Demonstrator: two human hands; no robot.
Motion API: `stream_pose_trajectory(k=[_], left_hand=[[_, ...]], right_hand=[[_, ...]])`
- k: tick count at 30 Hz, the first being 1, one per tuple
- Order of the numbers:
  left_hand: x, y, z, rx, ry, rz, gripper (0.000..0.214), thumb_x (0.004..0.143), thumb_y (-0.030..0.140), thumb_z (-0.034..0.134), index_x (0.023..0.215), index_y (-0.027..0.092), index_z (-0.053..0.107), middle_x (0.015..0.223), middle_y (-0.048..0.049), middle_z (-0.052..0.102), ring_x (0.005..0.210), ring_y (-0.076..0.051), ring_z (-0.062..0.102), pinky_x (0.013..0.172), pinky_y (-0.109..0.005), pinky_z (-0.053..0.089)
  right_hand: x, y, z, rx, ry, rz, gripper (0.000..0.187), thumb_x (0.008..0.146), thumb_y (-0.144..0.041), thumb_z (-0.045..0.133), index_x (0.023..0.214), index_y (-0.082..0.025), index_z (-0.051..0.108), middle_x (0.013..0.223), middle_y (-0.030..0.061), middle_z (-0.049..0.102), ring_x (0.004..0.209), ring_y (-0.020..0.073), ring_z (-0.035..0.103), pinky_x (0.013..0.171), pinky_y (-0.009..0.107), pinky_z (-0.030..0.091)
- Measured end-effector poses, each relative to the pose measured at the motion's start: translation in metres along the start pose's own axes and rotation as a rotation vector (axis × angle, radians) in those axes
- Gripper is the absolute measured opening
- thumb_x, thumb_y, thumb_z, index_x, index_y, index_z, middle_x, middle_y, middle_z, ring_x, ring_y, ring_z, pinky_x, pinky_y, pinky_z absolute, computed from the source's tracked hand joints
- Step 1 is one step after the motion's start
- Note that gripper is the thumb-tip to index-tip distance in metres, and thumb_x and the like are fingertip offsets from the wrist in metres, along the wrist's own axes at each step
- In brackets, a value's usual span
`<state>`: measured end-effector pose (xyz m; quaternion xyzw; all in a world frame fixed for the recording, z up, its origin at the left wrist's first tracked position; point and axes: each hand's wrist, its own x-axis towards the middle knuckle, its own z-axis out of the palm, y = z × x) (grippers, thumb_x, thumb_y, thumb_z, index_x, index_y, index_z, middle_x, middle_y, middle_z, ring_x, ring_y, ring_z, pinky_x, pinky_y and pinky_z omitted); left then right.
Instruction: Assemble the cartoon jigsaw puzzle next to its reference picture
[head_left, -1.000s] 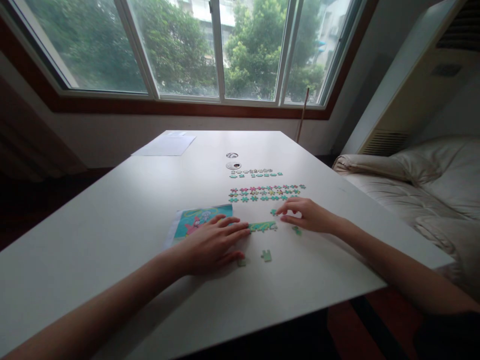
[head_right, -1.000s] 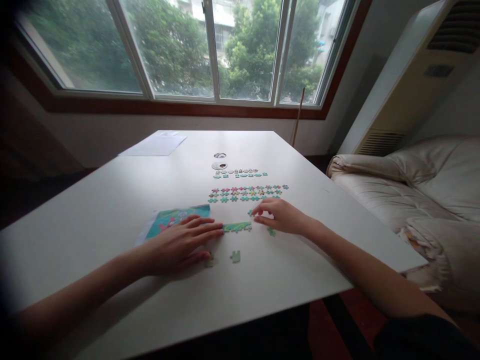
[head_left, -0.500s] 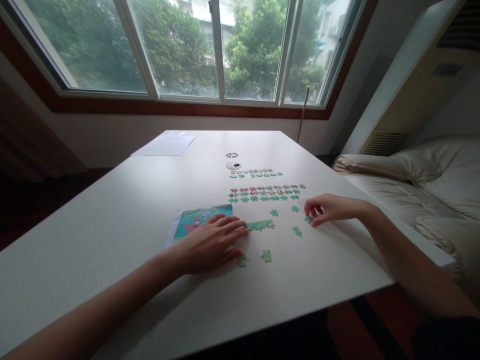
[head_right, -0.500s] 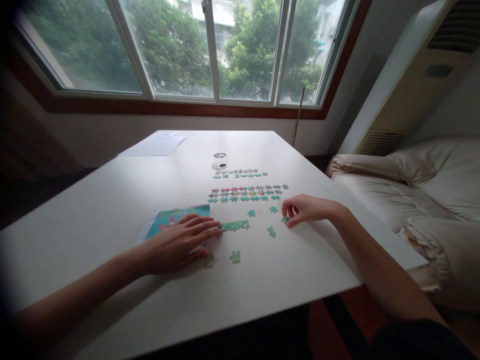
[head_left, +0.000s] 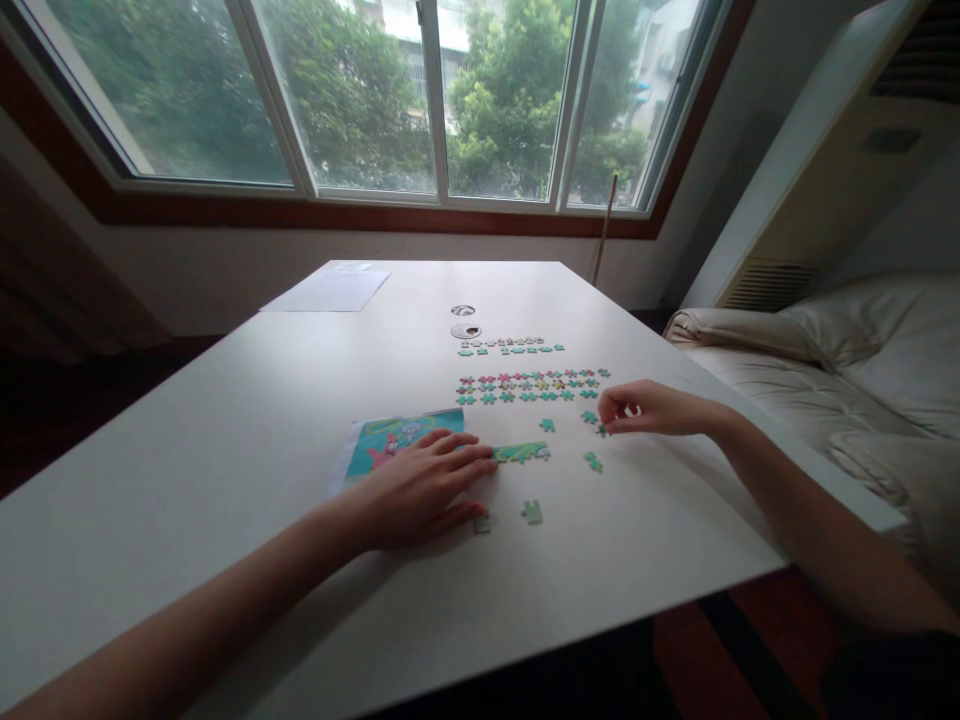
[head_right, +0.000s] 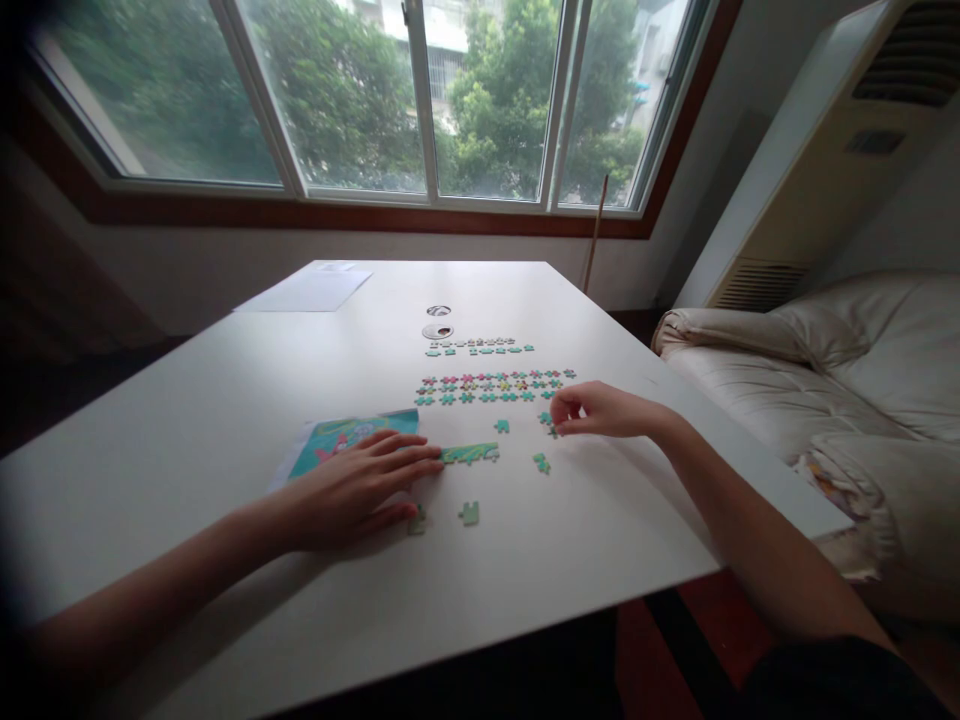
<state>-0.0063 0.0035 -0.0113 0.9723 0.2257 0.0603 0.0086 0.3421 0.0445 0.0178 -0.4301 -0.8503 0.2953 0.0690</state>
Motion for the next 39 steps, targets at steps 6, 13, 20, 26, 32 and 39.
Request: stream_pose_trajectory(k=[6,13,20,26,32,39], left_hand=[[0.000,0.000,0.000,0.001,-0.004,-0.001,0.039,0.093,0.040,0.038,0.126,0.020,0.043,0.129,-0.0065,0.050,0.118,-0.028,0.041,0.096,-0.044,0.032],[0.001,0.000,0.000,0.001,0.020,0.008,0.039,0.092,0.039,0.039,0.126,0.020,0.045,0.127,-0.0075,0.052,0.117,-0.027,0.042,0.095,-0.043,0.033],[0.001,0.000,0.001,-0.004,0.021,0.007,0.040,0.092,0.040,0.039,0.126,0.020,0.044,0.128,-0.0070,0.052,0.117,-0.028,0.043,0.095,-0.045,0.033],[0.001,0.000,0.001,-0.007,0.037,0.014,0.039,0.092,0.040,0.040,0.125,0.020,0.045,0.127,-0.0075,0.053,0.117,-0.027,0.044,0.095,-0.043,0.033],[0.002,0.002,-0.001,-0.007,0.014,0.001,0.039,0.092,0.040,0.039,0.125,0.019,0.045,0.127,-0.0073,0.052,0.117,-0.028,0.043,0.095,-0.045,0.034],[0.002,0.001,-0.001,-0.010,0.032,0.009,0.039,0.092,0.041,0.039,0.125,0.020,0.045,0.127,-0.0078,0.052,0.117,-0.027,0.043,0.096,-0.043,0.033]], right_hand=[[0.020,-0.012,0.029,0.141,0.216,-0.060,0.026,0.076,-0.040,0.060,0.081,-0.015,0.061,0.068,0.0014,0.058,0.061,0.0109,0.048,0.057,0.023,0.036],[0.031,-0.023,0.053,0.115,0.228,-0.063,0.018,0.075,-0.032,0.060,0.080,-0.015,0.063,0.063,-0.0006,0.056,0.057,0.0097,0.046,0.054,0.022,0.034],[0.033,-0.026,0.055,0.051,0.261,-0.042,0.015,0.075,-0.028,0.060,0.079,-0.015,0.066,0.066,0.0011,0.061,0.056,0.0097,0.044,0.053,0.021,0.034],[0.033,-0.032,0.058,0.043,0.287,-0.007,0.012,0.075,-0.025,0.060,0.077,-0.015,0.067,0.065,0.0010,0.062,0.055,0.0091,0.044,0.052,0.021,0.034],[0.031,-0.033,0.058,0.016,0.309,-0.045,0.011,0.076,-0.025,0.059,0.079,-0.016,0.066,0.071,0.0006,0.064,0.057,0.0091,0.045,0.054,0.021,0.036],[0.030,-0.031,0.058,-0.032,0.298,-0.136,0.007,0.075,-0.023,0.061,0.077,-0.018,0.066,0.072,0.0014,0.064,0.061,0.0106,0.047,0.058,0.022,0.037]])
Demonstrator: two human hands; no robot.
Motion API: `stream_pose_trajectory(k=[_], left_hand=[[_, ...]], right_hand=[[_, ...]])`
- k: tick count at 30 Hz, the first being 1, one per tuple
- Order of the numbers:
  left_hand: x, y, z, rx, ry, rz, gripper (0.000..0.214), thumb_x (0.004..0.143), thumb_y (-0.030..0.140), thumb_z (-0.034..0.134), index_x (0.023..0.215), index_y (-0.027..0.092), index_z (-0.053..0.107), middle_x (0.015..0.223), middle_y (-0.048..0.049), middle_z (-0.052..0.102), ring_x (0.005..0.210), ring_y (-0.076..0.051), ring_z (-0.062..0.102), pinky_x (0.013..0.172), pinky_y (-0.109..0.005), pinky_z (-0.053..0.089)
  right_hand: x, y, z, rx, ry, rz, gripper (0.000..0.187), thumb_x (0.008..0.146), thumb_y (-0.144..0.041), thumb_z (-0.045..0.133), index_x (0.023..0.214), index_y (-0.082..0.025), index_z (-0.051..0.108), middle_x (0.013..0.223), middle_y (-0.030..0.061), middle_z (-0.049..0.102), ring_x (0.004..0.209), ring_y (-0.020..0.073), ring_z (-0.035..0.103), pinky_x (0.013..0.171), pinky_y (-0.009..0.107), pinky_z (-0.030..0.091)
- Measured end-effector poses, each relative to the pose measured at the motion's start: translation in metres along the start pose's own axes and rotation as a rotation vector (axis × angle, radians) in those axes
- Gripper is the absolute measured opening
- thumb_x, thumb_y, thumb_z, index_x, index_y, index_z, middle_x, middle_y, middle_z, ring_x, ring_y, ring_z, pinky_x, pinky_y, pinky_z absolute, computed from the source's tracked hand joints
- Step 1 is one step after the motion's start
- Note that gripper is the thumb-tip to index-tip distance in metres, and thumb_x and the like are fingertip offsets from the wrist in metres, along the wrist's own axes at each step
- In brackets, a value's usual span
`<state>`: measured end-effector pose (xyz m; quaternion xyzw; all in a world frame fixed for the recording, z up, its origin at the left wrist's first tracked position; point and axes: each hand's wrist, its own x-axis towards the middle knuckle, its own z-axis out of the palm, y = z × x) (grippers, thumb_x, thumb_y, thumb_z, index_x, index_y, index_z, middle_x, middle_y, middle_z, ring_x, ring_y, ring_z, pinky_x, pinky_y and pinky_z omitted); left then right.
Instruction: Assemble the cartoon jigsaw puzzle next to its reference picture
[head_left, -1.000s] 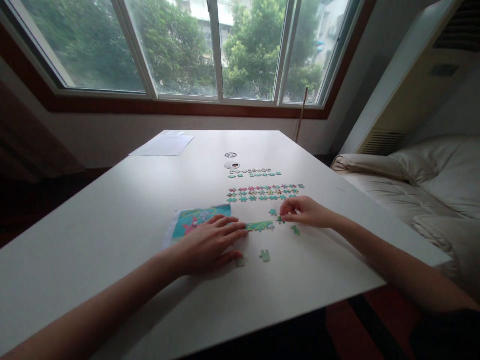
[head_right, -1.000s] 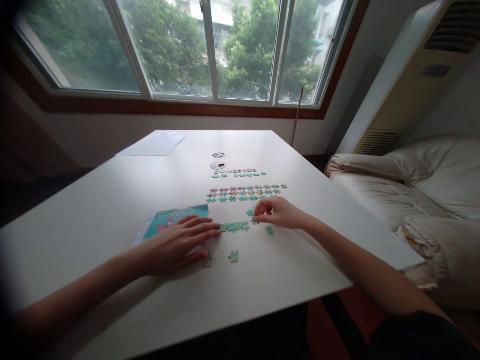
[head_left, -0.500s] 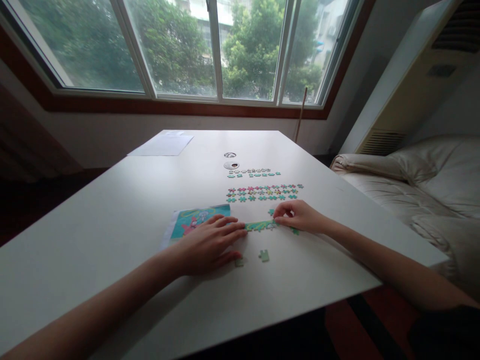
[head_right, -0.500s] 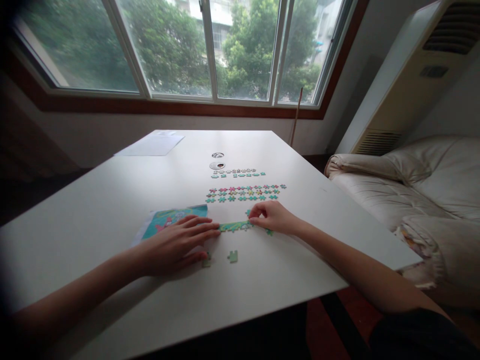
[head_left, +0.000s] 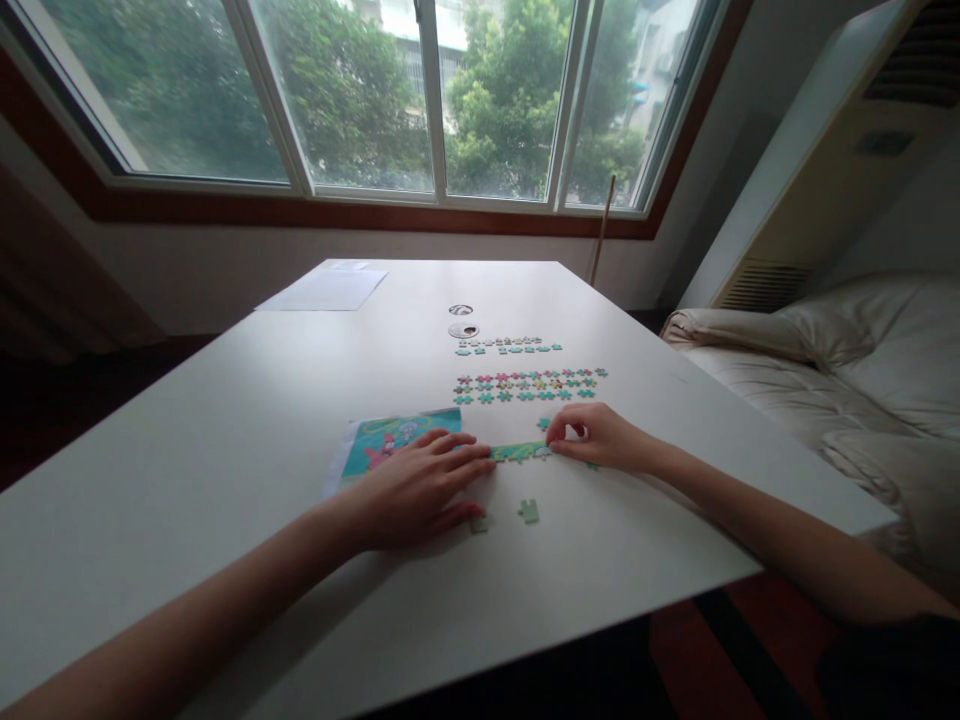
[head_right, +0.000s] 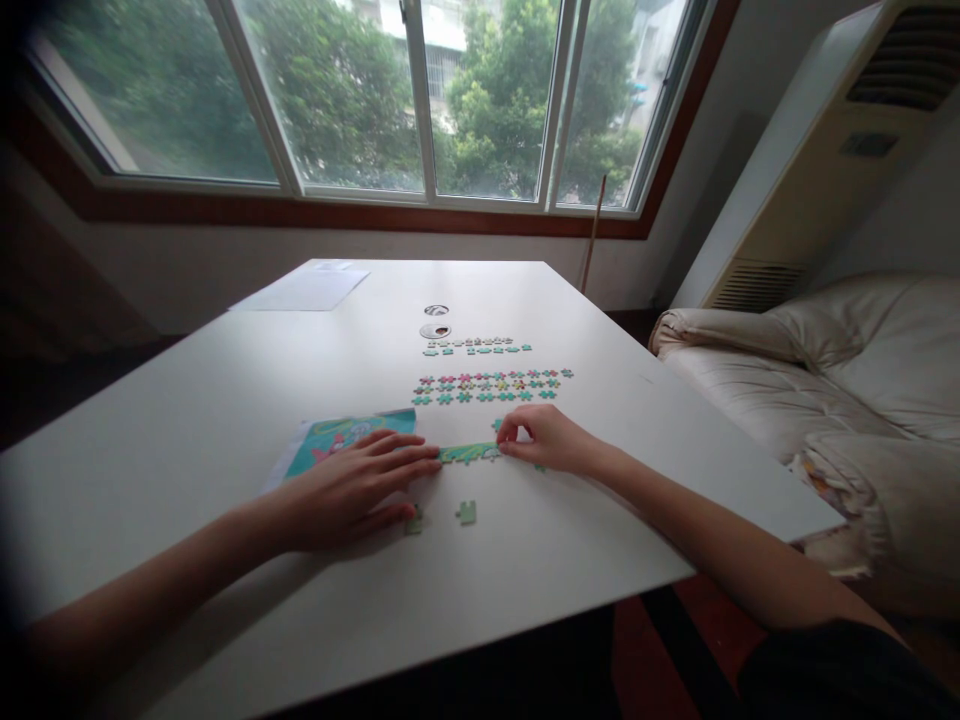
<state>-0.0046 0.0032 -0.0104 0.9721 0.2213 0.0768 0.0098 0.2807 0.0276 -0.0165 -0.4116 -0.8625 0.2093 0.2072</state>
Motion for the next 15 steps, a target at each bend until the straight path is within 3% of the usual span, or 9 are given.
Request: stream_pose_trajectory(k=[9,15], left_hand=[[0.000,0.000,0.000,-0.005,-0.006,-0.002,0.040,0.092,0.041,0.040,0.126,0.020,0.045,0.127,-0.0080,0.052,0.116,-0.028,0.044,0.096,-0.044,0.033],[0.000,0.000,-0.001,-0.015,-0.013,-0.008,0.038,0.092,0.039,0.040,0.124,0.020,0.045,0.127,-0.0077,0.053,0.117,-0.028,0.044,0.095,-0.044,0.034]], right_hand=[[0.000,0.000,0.000,-0.046,-0.009,-0.047,0.009,0.077,-0.025,0.060,0.079,-0.019,0.066,0.074,0.0027,0.063,0.066,0.0127,0.051,0.062,0.024,0.039],[-0.005,0.009,-0.018,-0.048,-0.045,-0.069,0.015,0.083,-0.028,0.053,0.083,-0.018,0.064,0.078,0.0036,0.064,0.067,0.0124,0.053,0.062,0.023,0.039]])
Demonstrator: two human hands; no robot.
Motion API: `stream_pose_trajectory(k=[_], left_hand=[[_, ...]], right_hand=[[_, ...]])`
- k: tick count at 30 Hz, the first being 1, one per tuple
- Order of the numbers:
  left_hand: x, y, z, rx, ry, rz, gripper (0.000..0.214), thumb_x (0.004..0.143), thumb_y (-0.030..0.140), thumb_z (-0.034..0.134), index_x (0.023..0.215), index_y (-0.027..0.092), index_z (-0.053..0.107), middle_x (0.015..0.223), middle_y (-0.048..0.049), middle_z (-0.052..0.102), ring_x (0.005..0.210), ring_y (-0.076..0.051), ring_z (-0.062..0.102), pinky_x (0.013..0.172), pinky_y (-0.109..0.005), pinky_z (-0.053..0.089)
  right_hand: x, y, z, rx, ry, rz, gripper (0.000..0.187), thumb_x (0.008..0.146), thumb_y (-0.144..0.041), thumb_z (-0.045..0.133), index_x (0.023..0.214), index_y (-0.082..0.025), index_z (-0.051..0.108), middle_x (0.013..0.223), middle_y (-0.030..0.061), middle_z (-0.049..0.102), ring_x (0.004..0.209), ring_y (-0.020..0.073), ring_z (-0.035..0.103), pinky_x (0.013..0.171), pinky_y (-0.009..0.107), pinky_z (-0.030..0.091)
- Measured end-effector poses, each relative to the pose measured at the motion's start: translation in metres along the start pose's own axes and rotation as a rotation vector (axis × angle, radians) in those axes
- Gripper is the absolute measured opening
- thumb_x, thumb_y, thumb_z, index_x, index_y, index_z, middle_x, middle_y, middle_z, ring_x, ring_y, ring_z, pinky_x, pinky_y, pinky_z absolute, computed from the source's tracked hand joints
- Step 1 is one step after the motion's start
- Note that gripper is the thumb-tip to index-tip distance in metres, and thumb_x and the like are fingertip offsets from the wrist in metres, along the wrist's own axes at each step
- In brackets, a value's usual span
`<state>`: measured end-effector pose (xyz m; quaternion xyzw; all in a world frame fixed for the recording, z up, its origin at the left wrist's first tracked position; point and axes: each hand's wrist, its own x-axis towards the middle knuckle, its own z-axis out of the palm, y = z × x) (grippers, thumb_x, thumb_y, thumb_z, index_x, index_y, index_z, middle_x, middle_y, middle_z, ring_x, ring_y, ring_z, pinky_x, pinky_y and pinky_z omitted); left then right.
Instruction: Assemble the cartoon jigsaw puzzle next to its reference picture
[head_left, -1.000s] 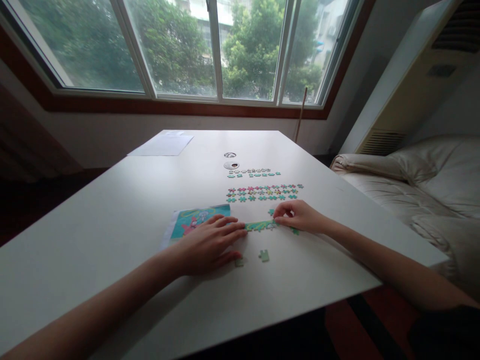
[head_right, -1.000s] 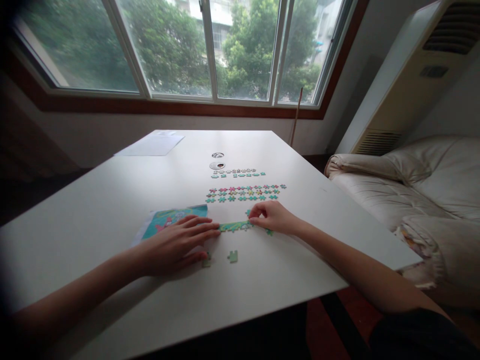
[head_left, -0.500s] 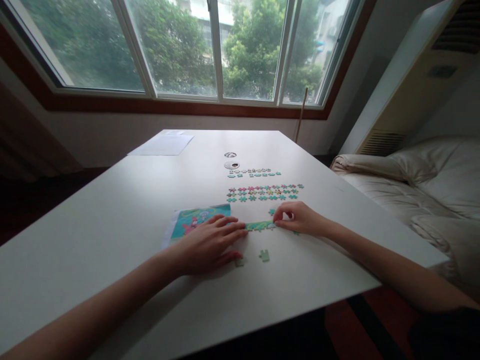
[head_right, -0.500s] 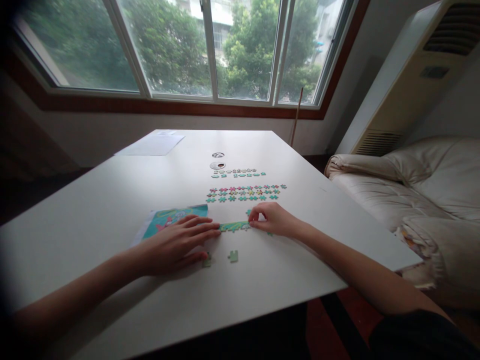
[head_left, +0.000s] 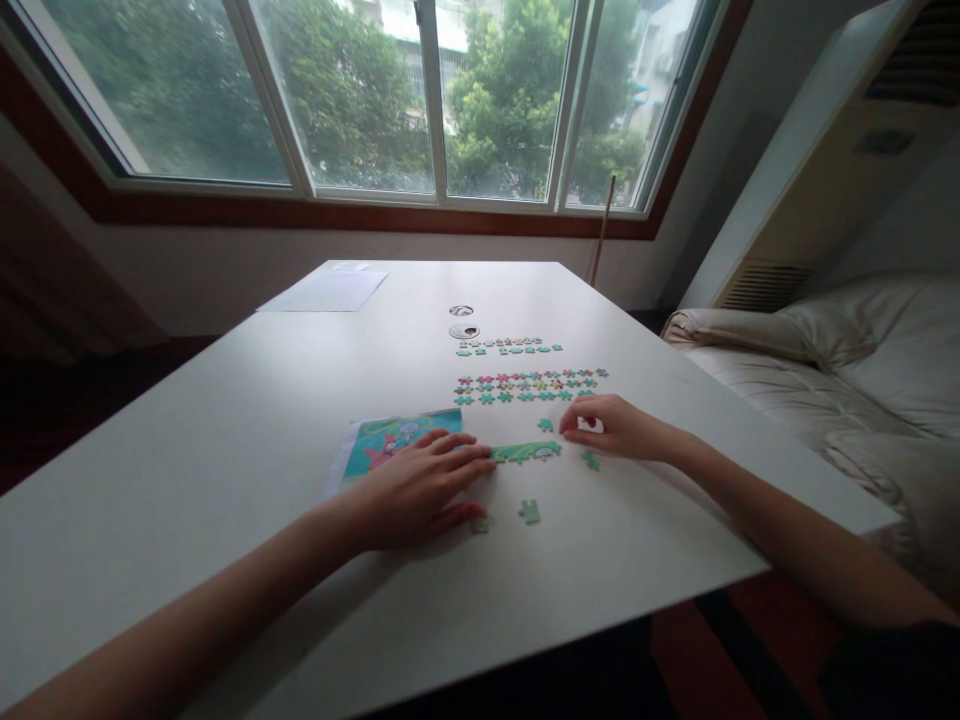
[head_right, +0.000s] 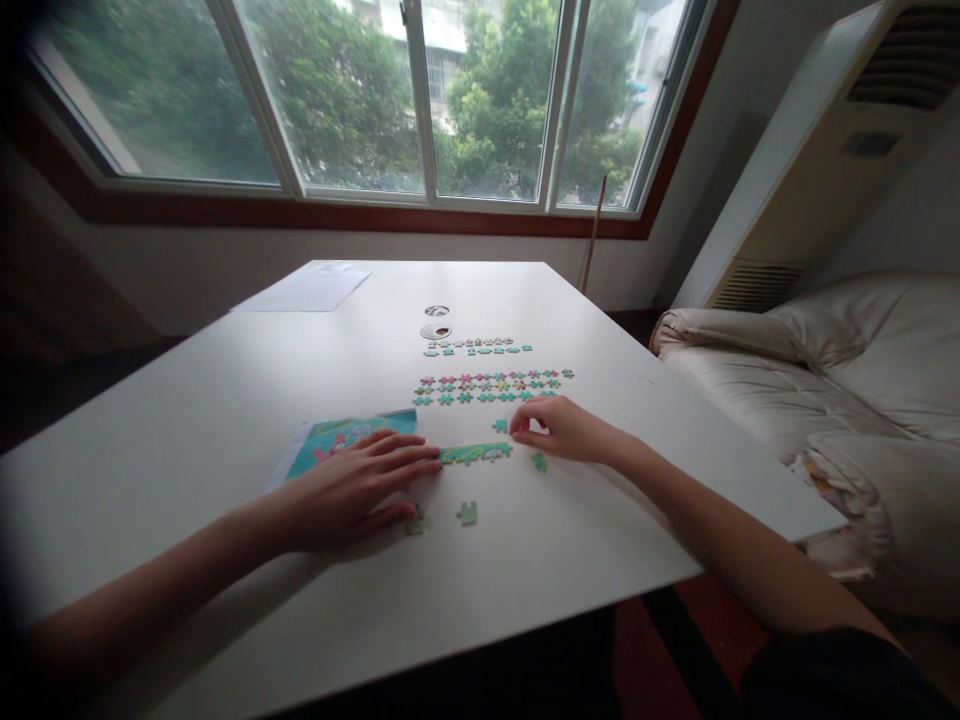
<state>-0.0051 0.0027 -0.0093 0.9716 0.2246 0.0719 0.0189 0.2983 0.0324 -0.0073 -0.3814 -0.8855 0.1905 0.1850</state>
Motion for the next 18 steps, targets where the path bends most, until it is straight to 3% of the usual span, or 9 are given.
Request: stream_pose_trajectory(k=[8,10,15,18], left_hand=[[-0.003,-0.003,0.001,0.035,0.003,0.011,0.036,0.092,0.038,0.041,0.122,0.020,0.046,0.125,-0.0089,0.053,0.116,-0.028,0.043,0.096,-0.044,0.033],[-0.004,-0.003,0.000,0.035,0.003,0.005,0.035,0.092,0.038,0.041,0.121,0.021,0.047,0.124,-0.0093,0.053,0.114,-0.027,0.045,0.095,-0.044,0.034],[-0.004,-0.003,-0.001,0.035,0.019,-0.021,0.034,0.091,0.039,0.042,0.120,0.022,0.048,0.123,-0.0097,0.051,0.108,-0.027,0.048,0.093,-0.044,0.036],[-0.003,-0.002,-0.002,0.029,0.019,-0.017,0.033,0.091,0.039,0.042,0.119,0.022,0.048,0.121,-0.0094,0.052,0.107,-0.027,0.048,0.092,-0.043,0.037]], right_hand=[[-0.007,0.024,-0.026,-0.126,0.040,0.107,0.019,0.082,-0.032,0.052,0.080,-0.017,0.064,0.073,0.0031,0.063,0.063,0.0124,0.050,0.062,0.025,0.039],[-0.010,0.024,-0.030,-0.080,-0.032,0.142,0.021,0.082,-0.035,0.053,0.081,-0.018,0.064,0.073,0.0029,0.062,0.063,0.0125,0.050,0.060,0.024,0.039],[-0.015,0.016,-0.033,0.094,-0.349,0.165,0.027,0.075,-0.044,0.060,0.085,-0.019,0.064,0.072,0.0007,0.058,0.065,0.0124,0.050,0.056,0.022,0.038],[-0.015,0.010,-0.028,0.138,-0.395,0.176,0.033,0.070,-0.044,0.066,0.091,-0.018,0.062,0.071,-0.0008,0.055,0.063,0.0113,0.048,0.055,0.022,0.037]])
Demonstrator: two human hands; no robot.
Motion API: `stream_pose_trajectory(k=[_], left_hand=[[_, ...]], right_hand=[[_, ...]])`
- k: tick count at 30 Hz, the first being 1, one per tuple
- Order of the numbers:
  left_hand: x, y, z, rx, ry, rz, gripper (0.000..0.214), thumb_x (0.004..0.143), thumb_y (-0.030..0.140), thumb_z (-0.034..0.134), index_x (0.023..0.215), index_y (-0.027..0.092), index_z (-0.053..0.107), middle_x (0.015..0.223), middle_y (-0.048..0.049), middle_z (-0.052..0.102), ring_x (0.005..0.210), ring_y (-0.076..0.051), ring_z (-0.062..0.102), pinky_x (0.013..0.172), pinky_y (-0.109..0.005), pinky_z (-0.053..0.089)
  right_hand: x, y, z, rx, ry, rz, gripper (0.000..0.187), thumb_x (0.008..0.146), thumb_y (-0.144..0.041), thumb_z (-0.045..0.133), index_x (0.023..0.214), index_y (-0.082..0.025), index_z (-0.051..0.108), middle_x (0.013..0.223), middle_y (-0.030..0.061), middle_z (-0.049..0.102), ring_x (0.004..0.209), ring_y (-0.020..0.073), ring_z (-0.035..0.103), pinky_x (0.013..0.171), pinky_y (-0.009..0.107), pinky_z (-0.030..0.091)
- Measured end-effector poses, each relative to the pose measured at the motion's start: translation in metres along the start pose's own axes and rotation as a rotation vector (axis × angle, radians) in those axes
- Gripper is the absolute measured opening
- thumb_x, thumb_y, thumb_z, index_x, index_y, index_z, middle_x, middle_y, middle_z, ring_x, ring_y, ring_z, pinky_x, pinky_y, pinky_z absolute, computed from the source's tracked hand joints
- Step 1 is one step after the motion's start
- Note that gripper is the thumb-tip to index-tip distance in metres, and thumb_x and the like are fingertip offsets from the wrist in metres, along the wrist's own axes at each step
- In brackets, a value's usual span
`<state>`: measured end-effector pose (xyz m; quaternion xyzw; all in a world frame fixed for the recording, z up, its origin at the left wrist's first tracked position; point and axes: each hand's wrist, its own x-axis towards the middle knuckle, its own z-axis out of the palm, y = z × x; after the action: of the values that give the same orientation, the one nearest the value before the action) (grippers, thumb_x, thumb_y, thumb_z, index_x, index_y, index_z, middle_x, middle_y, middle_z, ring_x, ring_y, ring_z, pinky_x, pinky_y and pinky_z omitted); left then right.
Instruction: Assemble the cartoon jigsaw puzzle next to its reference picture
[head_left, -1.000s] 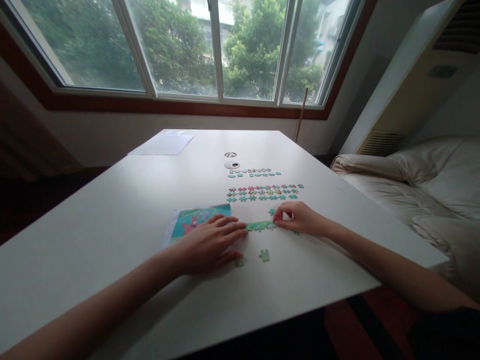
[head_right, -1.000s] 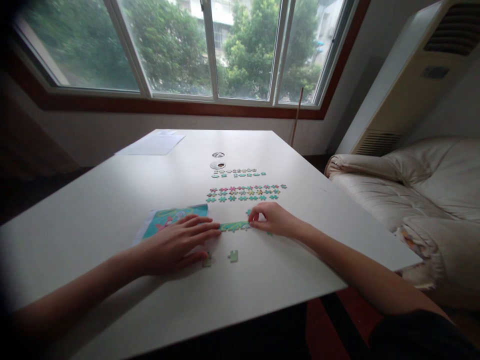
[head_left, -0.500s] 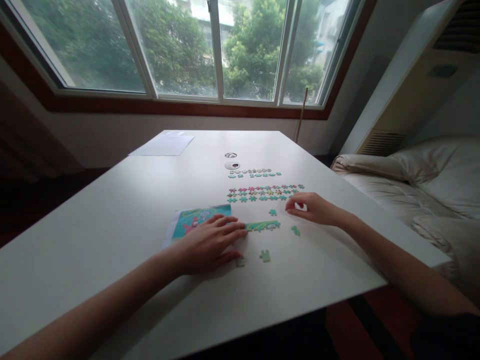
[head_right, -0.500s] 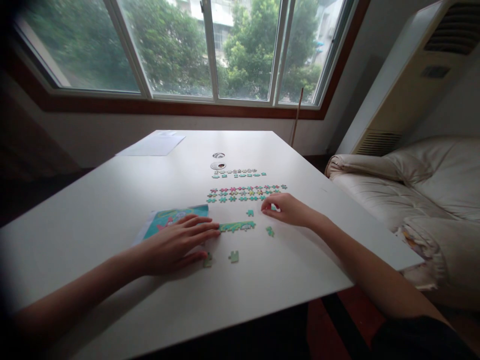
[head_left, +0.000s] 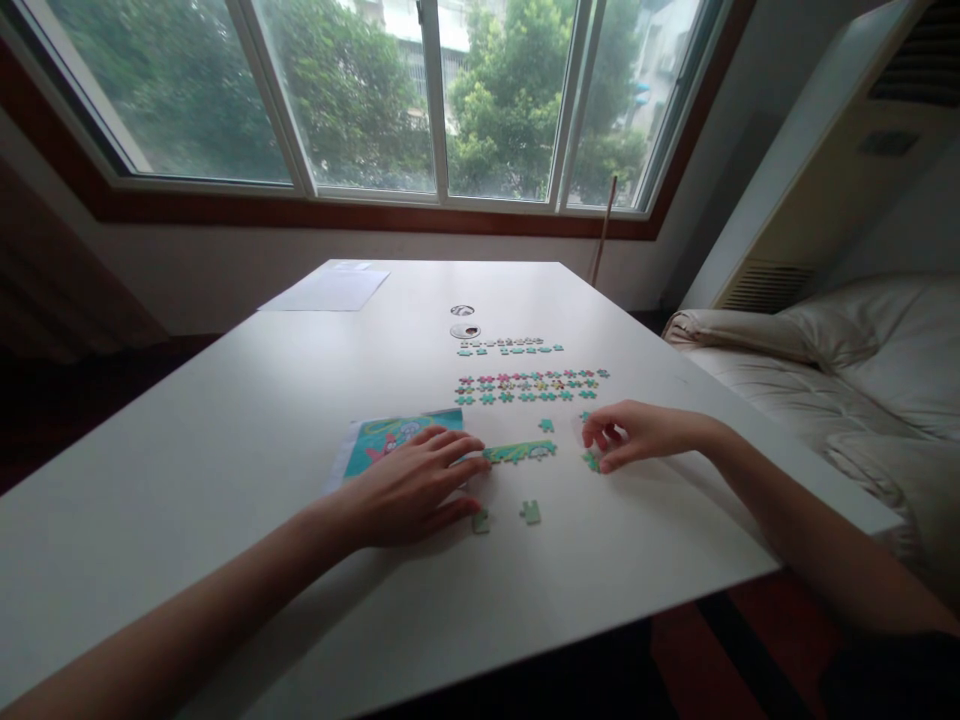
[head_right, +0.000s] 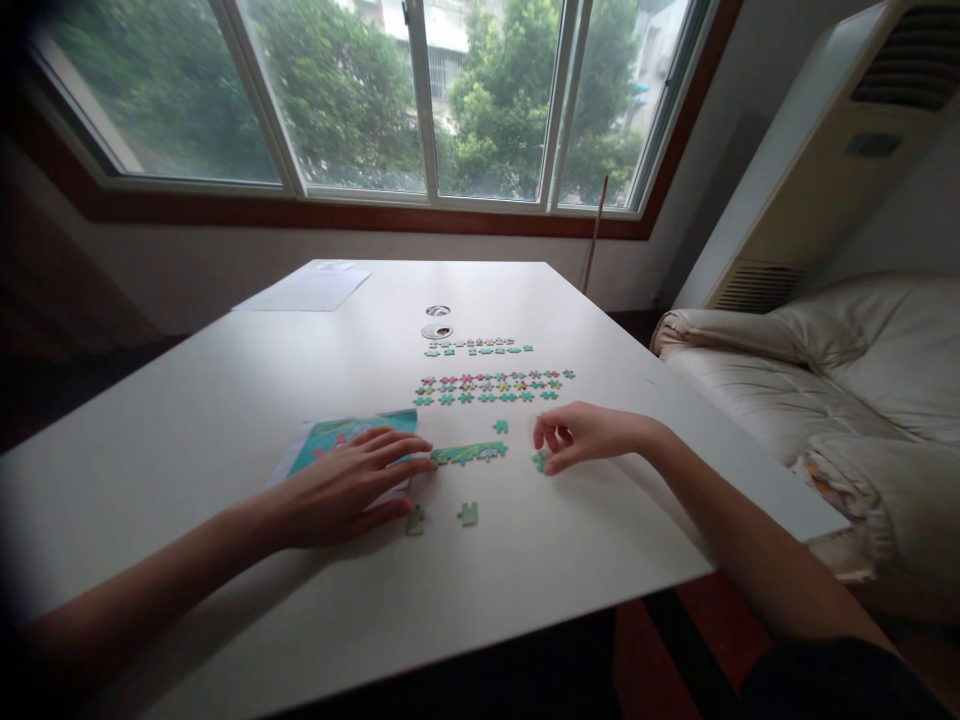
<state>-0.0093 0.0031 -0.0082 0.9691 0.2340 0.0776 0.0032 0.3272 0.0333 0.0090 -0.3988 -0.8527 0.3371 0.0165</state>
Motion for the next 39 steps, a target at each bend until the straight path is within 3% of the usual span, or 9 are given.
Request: stream_pose_trajectory(k=[10,17,20,39], left_hand=[[0.003,0.000,-0.003,-0.072,-0.022,0.019,0.031,0.092,0.038,0.041,0.117,0.022,0.049,0.119,-0.0080,0.055,0.108,-0.026,0.048,0.092,-0.042,0.035],[0.003,0.000,-0.002,-0.075,-0.001,0.028,0.032,0.091,0.039,0.041,0.117,0.022,0.050,0.118,-0.0085,0.056,0.108,-0.025,0.048,0.092,-0.042,0.035],[0.003,0.000,-0.002,-0.077,-0.009,0.026,0.032,0.091,0.038,0.042,0.117,0.022,0.050,0.119,-0.0080,0.055,0.108,-0.026,0.048,0.093,-0.042,0.035],[0.003,0.000,-0.001,-0.072,-0.018,0.022,0.031,0.092,0.038,0.042,0.117,0.021,0.049,0.121,-0.0075,0.054,0.110,-0.026,0.046,0.095,-0.042,0.032]], right_hand=[[0.009,-0.010,0.010,0.010,0.067,-0.041,0.025,0.070,-0.037,0.066,0.081,-0.017,0.057,0.070,-0.0015,0.053,0.063,0.0107,0.046,0.056,0.022,0.037],[0.029,-0.009,0.025,0.155,0.346,0.006,0.021,0.077,-0.035,0.059,0.079,-0.014,0.060,0.065,0.0003,0.057,0.058,0.0095,0.046,0.054,0.022,0.036],[0.036,-0.007,0.033,0.173,0.400,0.025,0.020,0.075,-0.033,0.060,0.080,-0.014,0.063,0.064,0.0006,0.059,0.057,0.0097,0.047,0.054,0.022,0.036],[0.038,-0.017,0.045,-0.059,0.513,0.047,0.011,0.075,-0.025,0.058,0.076,-0.016,0.066,0.067,0.0002,0.059,0.056,0.0093,0.042,0.055,0.022,0.033]])
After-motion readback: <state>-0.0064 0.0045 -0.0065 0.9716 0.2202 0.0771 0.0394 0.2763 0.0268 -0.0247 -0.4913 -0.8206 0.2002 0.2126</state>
